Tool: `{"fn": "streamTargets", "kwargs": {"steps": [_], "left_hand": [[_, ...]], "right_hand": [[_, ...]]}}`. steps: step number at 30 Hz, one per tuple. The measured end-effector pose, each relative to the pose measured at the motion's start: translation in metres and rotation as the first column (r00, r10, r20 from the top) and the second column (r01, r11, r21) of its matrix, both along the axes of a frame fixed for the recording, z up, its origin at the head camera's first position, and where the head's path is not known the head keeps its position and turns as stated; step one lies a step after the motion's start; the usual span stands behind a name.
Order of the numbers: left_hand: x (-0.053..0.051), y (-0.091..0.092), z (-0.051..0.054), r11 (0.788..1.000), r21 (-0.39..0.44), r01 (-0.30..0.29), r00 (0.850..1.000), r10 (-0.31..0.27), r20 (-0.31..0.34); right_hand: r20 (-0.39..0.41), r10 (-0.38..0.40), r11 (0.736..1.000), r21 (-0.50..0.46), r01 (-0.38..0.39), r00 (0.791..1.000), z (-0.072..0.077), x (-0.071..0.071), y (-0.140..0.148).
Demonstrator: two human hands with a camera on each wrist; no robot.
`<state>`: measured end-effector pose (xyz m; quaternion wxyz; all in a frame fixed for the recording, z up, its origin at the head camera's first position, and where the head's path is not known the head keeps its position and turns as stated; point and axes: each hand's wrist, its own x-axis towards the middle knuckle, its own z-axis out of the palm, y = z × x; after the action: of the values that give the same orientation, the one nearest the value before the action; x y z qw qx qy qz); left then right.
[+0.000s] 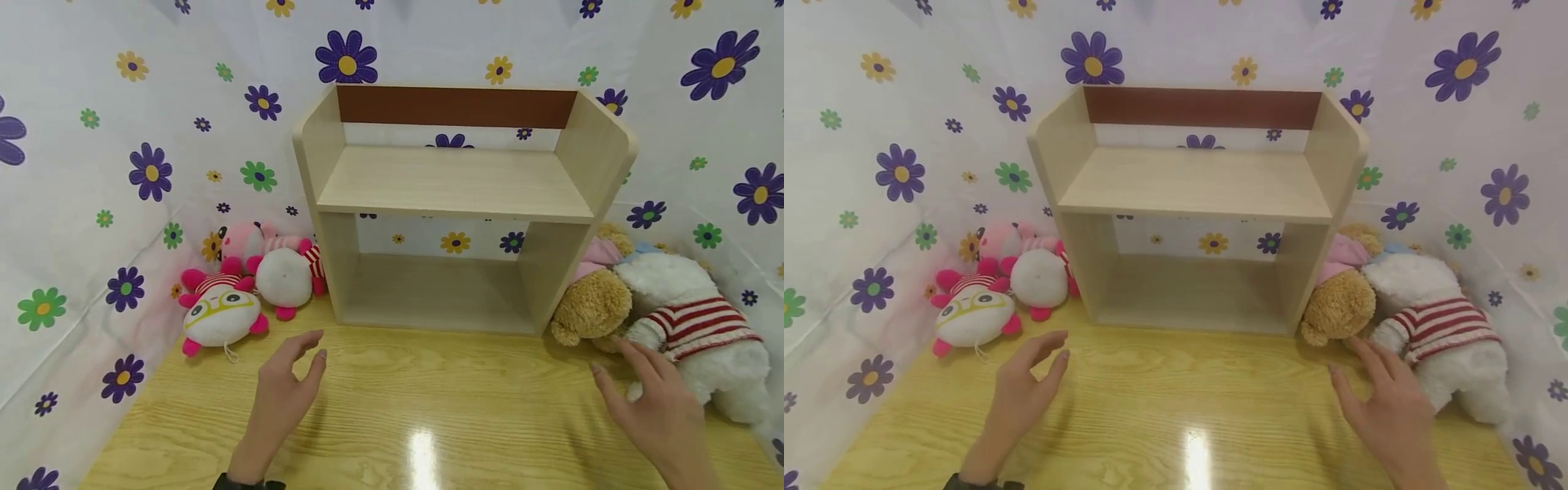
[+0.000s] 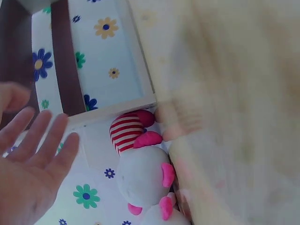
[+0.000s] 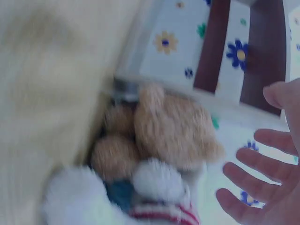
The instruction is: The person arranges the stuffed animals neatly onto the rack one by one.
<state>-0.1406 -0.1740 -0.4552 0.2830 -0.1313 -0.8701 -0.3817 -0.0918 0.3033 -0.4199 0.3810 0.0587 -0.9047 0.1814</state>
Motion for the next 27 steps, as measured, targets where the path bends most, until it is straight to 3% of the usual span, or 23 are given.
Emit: {"fn": "streamTargets", "kwargs": {"steps": [2,6,11,15,17,19,22,27], "left_hand": [[-0.008,0.0,0.005,0.997,0.079,-0.01,0.999,0.013,-0.042],[-0.023,0.004,0.019,0.98,0.196,-0.032,0.998,0.042,-0.05],[-0.052,0.013,0.033,0.958,0.285,-0.024,0.998,0.038,-0.046],[-0.074,0.019,0.039,0.946,0.323,-0.005,0.999,0.018,-0.038],[-0.083,0.021,0.041,0.944,0.329,0.005,1.0,0.001,-0.019],[-0.09,0.023,0.043,0.941,0.338,0.025,1.0,-0.027,0.002],[-0.1,0.027,0.046,0.942,0.333,0.045,0.998,-0.057,0.026],[-0.108,0.03,0.05,0.956,0.292,0.039,0.998,-0.053,0.04]], "right_hand": [[-0.072,-0.039,0.999,0.014,0.041,0.997,0.005,-0.001,0.012],[-0.152,-0.156,0.985,0.048,0.165,0.976,0.011,-0.005,0.037],[-0.149,-0.253,0.964,0.044,0.262,0.956,0.015,-0.012,0.068],[-0.052,-0.3,0.951,0.064,0.303,0.952,0.014,-0.016,0.081],[0.052,-0.324,0.945,0.072,0.32,0.945,0.012,-0.017,0.087],[0.194,-0.337,0.942,0.086,0.326,0.922,0.011,-0.019,0.092],[0.378,-0.342,0.939,0.102,0.329,0.86,0.01,-0.022,0.099],[0.464,-0.349,0.935,0.115,0.336,0.814,0.007,-0.025,0.106]]}}
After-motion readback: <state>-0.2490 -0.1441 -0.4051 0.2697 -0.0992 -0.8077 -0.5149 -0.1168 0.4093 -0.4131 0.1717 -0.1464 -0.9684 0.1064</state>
